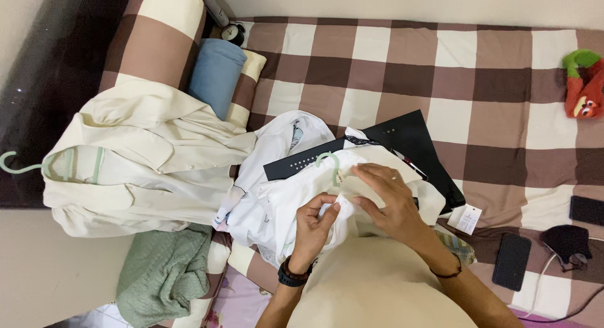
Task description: The person sits on a bed with a white shirt on a hanger and performs fine hand work at the shirt collar, repeatedly manipulating thread and fabric with both hands. They briefly pick up a black folder and a white strip from the bed, set them aside, and return to working on the shirt collar.
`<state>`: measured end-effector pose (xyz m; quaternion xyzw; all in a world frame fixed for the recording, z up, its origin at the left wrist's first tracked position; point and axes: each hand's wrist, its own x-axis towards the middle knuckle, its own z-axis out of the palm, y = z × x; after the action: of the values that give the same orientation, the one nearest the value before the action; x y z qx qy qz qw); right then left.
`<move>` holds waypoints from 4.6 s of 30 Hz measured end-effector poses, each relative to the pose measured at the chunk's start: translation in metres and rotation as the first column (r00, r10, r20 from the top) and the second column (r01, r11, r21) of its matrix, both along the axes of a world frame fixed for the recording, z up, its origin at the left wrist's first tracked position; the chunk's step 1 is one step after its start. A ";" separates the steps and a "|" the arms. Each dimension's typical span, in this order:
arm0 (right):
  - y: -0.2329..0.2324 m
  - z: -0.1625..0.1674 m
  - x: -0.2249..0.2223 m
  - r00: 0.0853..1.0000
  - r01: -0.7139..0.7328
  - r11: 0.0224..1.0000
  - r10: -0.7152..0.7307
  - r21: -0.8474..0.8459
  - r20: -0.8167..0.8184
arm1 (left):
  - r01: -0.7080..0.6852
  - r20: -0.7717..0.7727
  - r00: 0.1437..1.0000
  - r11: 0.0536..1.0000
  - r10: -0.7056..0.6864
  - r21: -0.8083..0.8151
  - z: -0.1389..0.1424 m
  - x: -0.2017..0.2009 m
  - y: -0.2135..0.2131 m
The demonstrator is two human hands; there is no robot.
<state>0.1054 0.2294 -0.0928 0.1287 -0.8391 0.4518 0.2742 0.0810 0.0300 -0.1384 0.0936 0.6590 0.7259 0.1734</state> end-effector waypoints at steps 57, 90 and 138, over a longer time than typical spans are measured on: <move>-0.004 -0.043 0.006 0.900 0.019 0.975 0.081 0.223 -0.428 | -0.473 -0.997 0.050 0.878 -0.054 -0.071 -0.026 -0.001 -0.007; 0.017 -0.030 -0.007 0.528 -0.235 0.774 0.610 -0.588 0.591 | 0.342 0.209 0.931 0.915 -0.299 -0.216 0.032 -0.015 -0.035; 0.031 -0.053 0.001 0.522 -0.253 0.690 0.688 -0.679 0.505 | 0.437 0.003 0.888 0.843 -0.459 -0.313 0.035 -0.013 -0.011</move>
<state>0.1067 0.2604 -0.1463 0.0900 -0.6443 0.7326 -0.2002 0.0676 0.0188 -0.1033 0.2431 0.7287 0.5507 0.3266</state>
